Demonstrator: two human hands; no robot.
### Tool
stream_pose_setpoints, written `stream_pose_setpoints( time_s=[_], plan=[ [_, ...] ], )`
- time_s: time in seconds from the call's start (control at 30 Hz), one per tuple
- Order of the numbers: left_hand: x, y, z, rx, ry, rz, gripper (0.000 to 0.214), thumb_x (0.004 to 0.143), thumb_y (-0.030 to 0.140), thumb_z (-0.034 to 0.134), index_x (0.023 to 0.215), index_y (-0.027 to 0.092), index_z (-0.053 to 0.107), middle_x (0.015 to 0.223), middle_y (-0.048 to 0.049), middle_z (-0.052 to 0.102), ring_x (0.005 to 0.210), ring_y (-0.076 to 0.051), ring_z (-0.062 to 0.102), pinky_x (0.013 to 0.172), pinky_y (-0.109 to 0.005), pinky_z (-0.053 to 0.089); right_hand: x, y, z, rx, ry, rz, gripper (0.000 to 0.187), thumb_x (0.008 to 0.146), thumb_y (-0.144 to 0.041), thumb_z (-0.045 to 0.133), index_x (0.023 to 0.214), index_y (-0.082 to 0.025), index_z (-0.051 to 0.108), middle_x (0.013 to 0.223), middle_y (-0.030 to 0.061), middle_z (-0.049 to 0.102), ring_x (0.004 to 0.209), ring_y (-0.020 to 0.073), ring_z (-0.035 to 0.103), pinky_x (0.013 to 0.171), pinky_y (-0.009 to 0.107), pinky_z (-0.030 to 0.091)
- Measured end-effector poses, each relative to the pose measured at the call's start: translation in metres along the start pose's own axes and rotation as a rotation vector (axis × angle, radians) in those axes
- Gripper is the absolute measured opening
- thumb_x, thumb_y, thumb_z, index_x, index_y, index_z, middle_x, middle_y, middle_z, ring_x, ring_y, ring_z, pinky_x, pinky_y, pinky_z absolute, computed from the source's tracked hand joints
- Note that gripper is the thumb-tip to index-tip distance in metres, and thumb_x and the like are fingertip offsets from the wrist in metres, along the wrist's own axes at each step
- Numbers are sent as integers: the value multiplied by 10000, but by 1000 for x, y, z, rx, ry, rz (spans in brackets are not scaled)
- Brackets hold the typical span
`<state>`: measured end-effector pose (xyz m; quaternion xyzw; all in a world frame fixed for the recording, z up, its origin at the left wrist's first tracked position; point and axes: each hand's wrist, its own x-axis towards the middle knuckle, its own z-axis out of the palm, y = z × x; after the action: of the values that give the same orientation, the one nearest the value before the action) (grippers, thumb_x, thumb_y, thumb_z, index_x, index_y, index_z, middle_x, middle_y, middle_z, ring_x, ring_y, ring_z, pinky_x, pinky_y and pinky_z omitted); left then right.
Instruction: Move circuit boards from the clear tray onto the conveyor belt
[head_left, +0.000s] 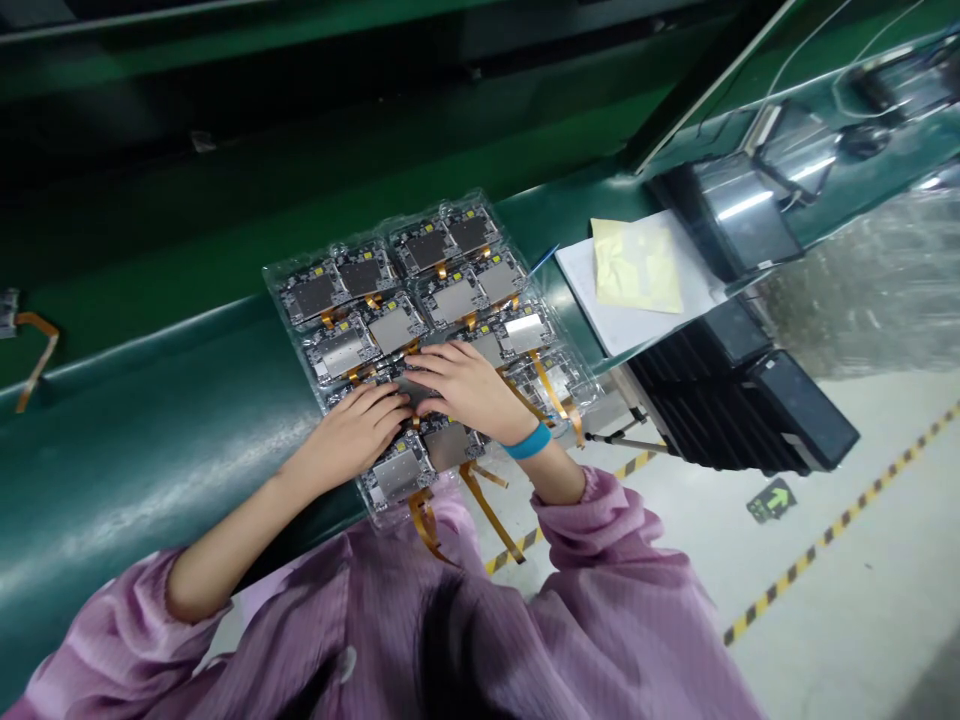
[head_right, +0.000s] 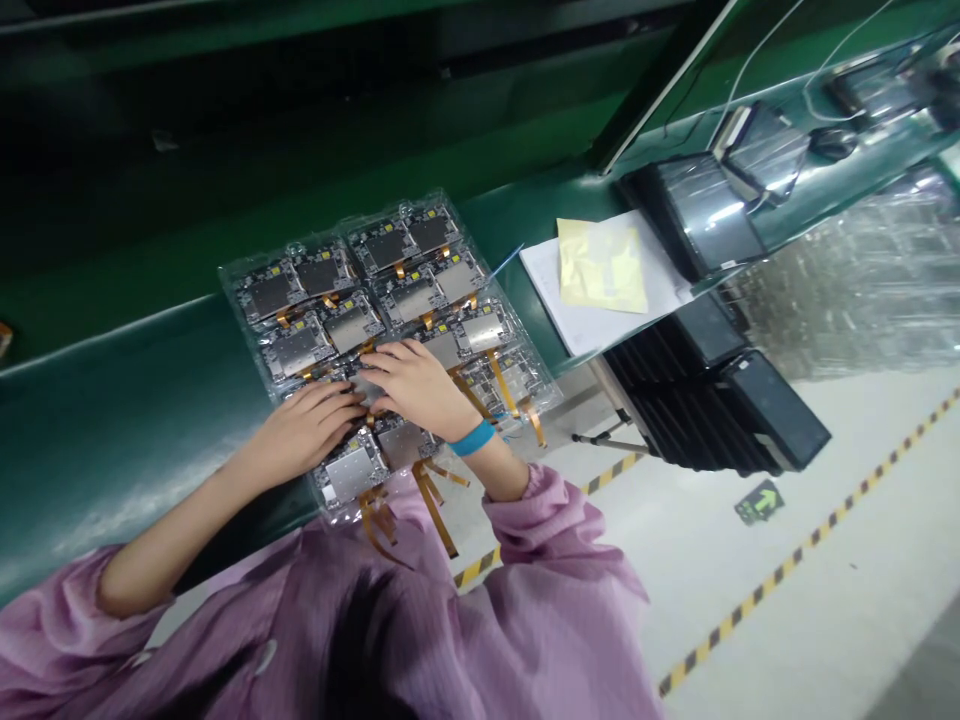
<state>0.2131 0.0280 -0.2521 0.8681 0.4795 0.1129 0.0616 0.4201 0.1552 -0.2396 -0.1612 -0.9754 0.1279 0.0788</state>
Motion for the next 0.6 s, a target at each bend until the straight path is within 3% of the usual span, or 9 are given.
stream_pose_setpoints(
  time_s=[0.27, 0.6],
  plan=[
    [-1, -2, 2, -22, 8, 31, 292, 1001, 195, 497, 1225, 144, 678, 1285, -96, 676, 1287, -276, 543, 1108, -465, 425, 3, -1, -12, -78, -64, -6, 392, 916, -254, 809, 1272, -187, 657, 1391, 57, 588, 1163, 293, 523, 902, 422, 440],
    [2, -3, -1, -32, -28, 39, 276, 970, 159, 529, 1201, 181, 678, 1283, -101, 662, 1298, -269, 537, 1130, -449, 419, -5, 3, -9, 6, -63, 51, 369, 954, -235, 763, 1306, -231, 649, 1438, 36, 551, 1254, 285, 520, 994, 442, 452]
  ],
)
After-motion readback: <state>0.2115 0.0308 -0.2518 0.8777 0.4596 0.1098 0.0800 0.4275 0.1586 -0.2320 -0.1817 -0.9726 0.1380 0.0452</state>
